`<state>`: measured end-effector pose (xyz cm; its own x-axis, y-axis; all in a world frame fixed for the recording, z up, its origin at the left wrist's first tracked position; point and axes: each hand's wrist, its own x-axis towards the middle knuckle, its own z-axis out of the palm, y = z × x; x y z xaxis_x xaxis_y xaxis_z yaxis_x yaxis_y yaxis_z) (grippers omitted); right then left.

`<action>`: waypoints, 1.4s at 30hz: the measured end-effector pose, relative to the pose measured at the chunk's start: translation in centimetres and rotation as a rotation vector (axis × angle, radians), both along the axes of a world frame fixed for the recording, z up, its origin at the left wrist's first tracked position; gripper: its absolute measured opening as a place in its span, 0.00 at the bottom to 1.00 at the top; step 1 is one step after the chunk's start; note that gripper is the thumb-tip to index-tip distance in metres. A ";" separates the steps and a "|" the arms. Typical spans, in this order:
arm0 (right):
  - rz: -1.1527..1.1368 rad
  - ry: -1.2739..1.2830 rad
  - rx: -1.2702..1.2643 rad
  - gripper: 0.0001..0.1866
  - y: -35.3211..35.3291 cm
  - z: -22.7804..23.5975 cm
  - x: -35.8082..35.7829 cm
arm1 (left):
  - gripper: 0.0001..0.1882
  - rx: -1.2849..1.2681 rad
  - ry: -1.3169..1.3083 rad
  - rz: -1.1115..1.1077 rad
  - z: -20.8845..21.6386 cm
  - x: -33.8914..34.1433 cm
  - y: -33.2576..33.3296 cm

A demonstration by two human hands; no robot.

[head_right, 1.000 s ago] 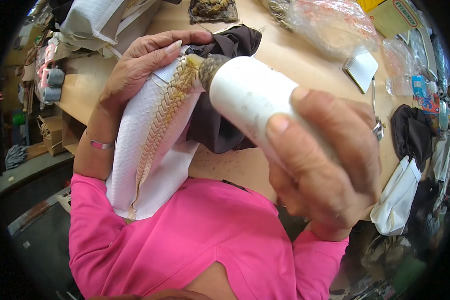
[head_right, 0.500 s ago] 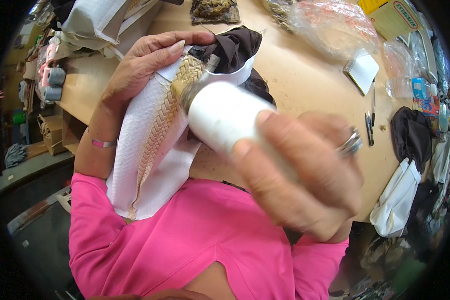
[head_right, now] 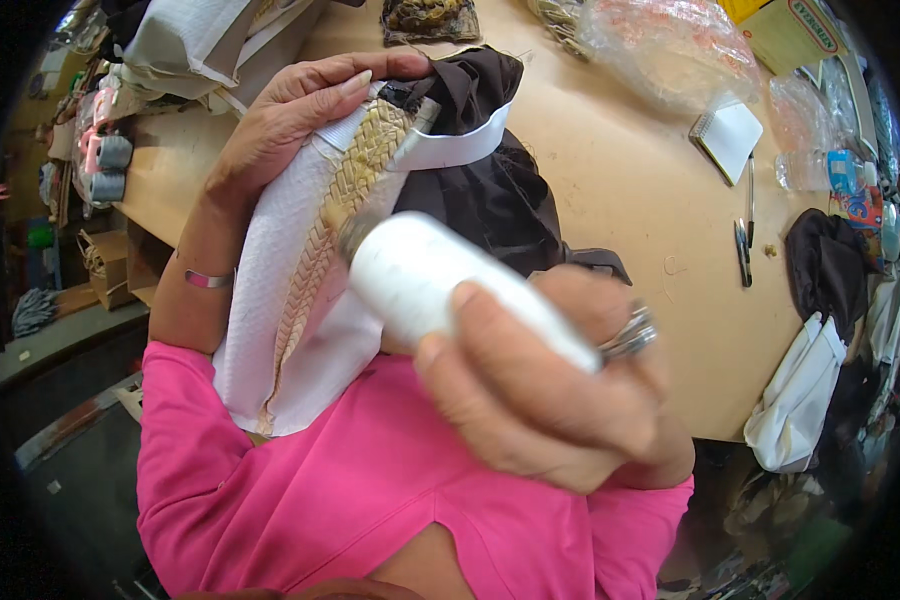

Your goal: The person applies glue from a bottle to the edges of a white leather component and a brown fabric part, then joins and presses them together by hand and with a hammer, before placing the assembled item onto a stack.

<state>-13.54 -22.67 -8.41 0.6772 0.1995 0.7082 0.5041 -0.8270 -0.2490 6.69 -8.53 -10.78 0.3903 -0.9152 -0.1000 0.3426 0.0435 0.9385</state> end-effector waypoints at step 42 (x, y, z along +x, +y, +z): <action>-0.006 0.053 0.098 0.13 0.7 -1.6 -0.9 | 0.17 0.016 0.046 -0.009 -0.3 0.1 -0.1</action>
